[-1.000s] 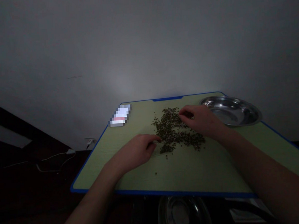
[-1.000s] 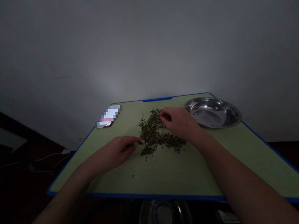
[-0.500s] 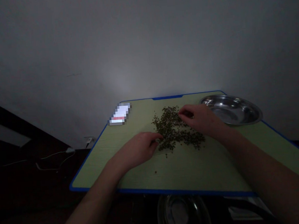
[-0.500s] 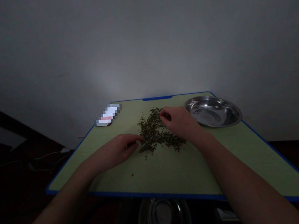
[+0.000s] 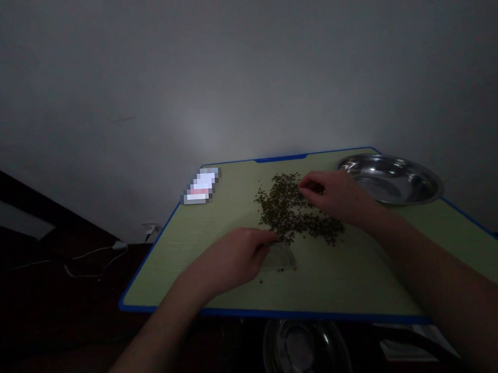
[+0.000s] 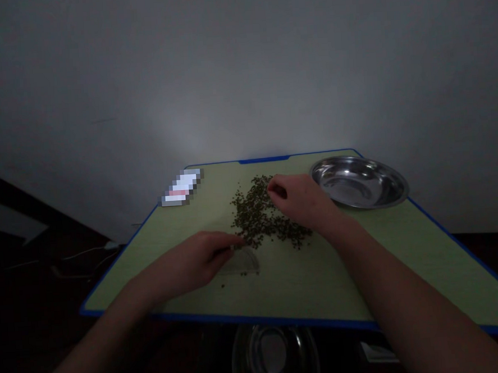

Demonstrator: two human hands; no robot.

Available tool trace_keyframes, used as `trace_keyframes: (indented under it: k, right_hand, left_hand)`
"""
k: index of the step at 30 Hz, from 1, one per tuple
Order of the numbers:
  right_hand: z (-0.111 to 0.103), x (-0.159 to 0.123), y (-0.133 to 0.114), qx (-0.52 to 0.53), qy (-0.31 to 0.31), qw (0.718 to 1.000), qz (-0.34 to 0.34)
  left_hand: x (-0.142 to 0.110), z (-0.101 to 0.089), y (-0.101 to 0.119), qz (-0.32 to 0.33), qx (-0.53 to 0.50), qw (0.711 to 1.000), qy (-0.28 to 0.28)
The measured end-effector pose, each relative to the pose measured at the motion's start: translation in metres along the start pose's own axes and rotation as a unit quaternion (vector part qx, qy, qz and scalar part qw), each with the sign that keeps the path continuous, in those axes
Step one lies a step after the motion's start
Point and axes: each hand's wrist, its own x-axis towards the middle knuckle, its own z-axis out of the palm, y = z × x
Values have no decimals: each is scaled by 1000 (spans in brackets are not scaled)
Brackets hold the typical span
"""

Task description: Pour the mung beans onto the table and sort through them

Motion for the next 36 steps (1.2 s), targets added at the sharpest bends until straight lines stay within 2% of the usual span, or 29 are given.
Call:
trace_keyframes:
  k: [8,14,20,27,36]
  right_hand:
    - [2,0,2,2,-8,1000,-4]
    - [3,-1,2,1,-6,1000,-9]
    - [3,-1,0,-3,-12,1000,-9]
    - [2,-1,-1,-7,-10,1000,-4]
    - [1,-1,0,-3,-15,1000,-6]
  left_hand:
    - [-15,2,3,-14,-19,1000,-15]
    - [-23,-1,2,-59,-26,998,-22]
    - [-27,6,10,-97,-9,995,-11]
    - [-19,13,21,-99,18,995,-27]
    - [-9,16,25,-51,16,998,-19]
